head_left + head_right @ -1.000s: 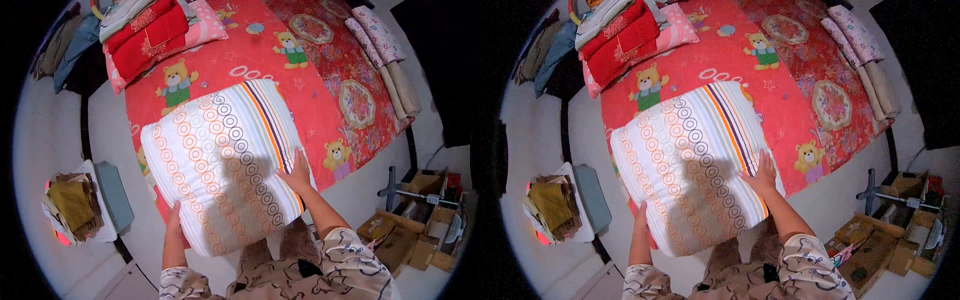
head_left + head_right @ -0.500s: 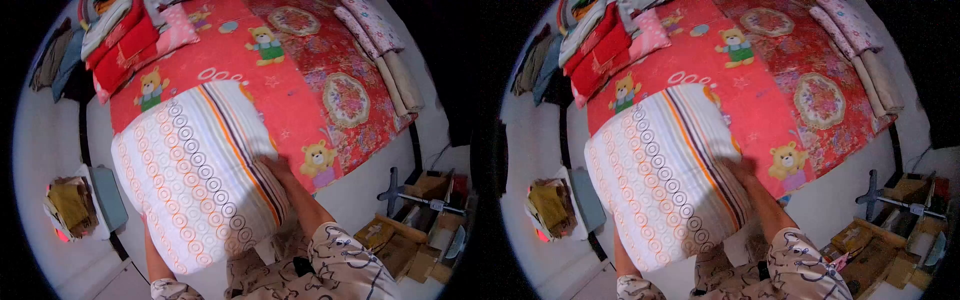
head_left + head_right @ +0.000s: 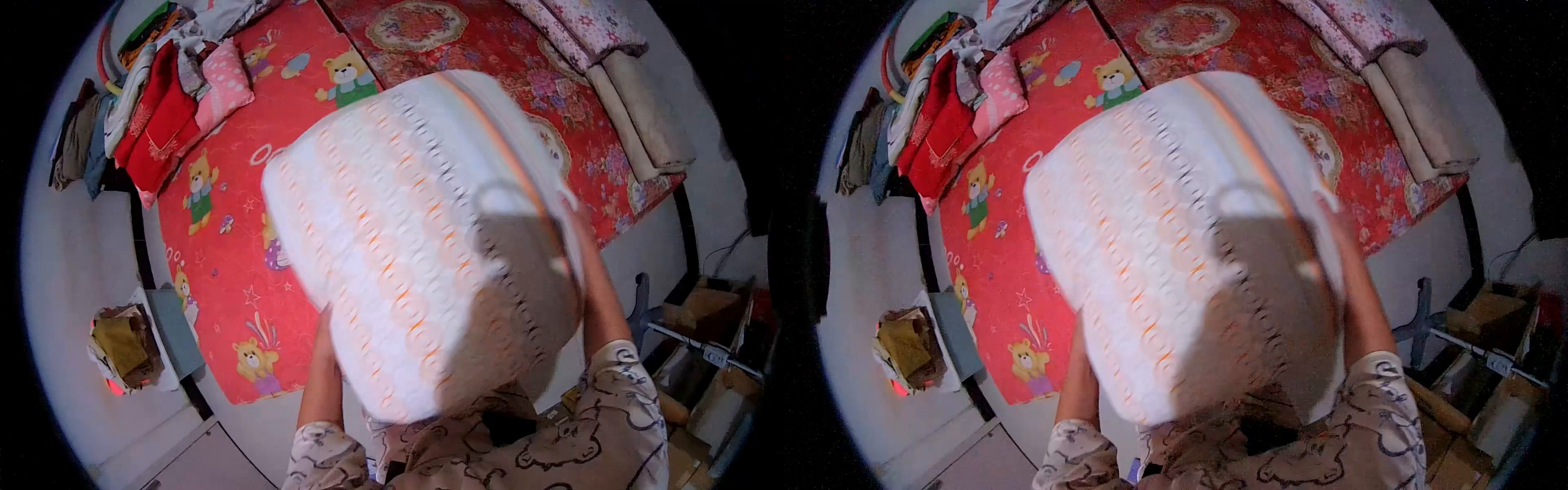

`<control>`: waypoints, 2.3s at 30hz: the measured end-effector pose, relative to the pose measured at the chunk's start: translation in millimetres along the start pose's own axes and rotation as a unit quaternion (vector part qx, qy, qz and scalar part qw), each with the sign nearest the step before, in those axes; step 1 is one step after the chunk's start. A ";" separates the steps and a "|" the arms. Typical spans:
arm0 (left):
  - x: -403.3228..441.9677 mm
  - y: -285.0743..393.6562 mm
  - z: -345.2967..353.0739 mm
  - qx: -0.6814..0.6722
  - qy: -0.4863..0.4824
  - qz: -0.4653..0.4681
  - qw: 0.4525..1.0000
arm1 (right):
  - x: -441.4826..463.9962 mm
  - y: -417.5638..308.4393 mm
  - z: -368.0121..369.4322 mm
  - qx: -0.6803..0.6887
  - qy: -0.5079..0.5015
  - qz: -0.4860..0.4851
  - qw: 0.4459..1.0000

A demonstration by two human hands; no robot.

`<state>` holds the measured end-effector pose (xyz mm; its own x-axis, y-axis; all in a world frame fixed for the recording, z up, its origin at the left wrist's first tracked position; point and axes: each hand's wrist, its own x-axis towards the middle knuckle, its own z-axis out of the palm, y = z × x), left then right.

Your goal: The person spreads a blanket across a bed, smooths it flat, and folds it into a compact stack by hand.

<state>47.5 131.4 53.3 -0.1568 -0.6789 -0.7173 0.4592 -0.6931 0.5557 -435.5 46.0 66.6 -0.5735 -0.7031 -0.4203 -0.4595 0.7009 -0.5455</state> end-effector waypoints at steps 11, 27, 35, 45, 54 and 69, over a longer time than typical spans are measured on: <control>80.1 -24.9 96.9 0.291 0.037 0.159 0.943 | -88.6 -51.6 11.8 0.052 0.018 -0.463 0.885; 76.3 -20.5 97.8 0.242 0.063 0.148 0.957 | -146.8 21.7 6.1 -0.170 0.069 -0.310 0.933; 77.4 -18.4 100.8 0.291 0.138 0.130 0.938 | -41.9 12.8 -24.5 -0.182 0.122 -0.164 0.962; 13.0 17.9 209.1 0.597 0.316 0.416 0.609 | -10.7 17.4 2.0 -0.001 0.089 -0.290 0.953; 82.4 -9.6 257.0 0.843 0.235 0.250 0.413 | 5.3 -54.6 0.3 -0.073 -0.175 -0.484 0.854; 47.8 12.8 250.2 0.730 0.321 0.328 0.507 | 37.1 -28.7 -14.2 -0.067 -0.180 -0.531 0.825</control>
<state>-172.9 29.5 131.3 0.1424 -0.9854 0.0937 -0.9811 -0.1280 0.1454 -453.3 1.6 76.9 0.4291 -0.9023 0.0421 -0.6577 -0.3440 -0.6701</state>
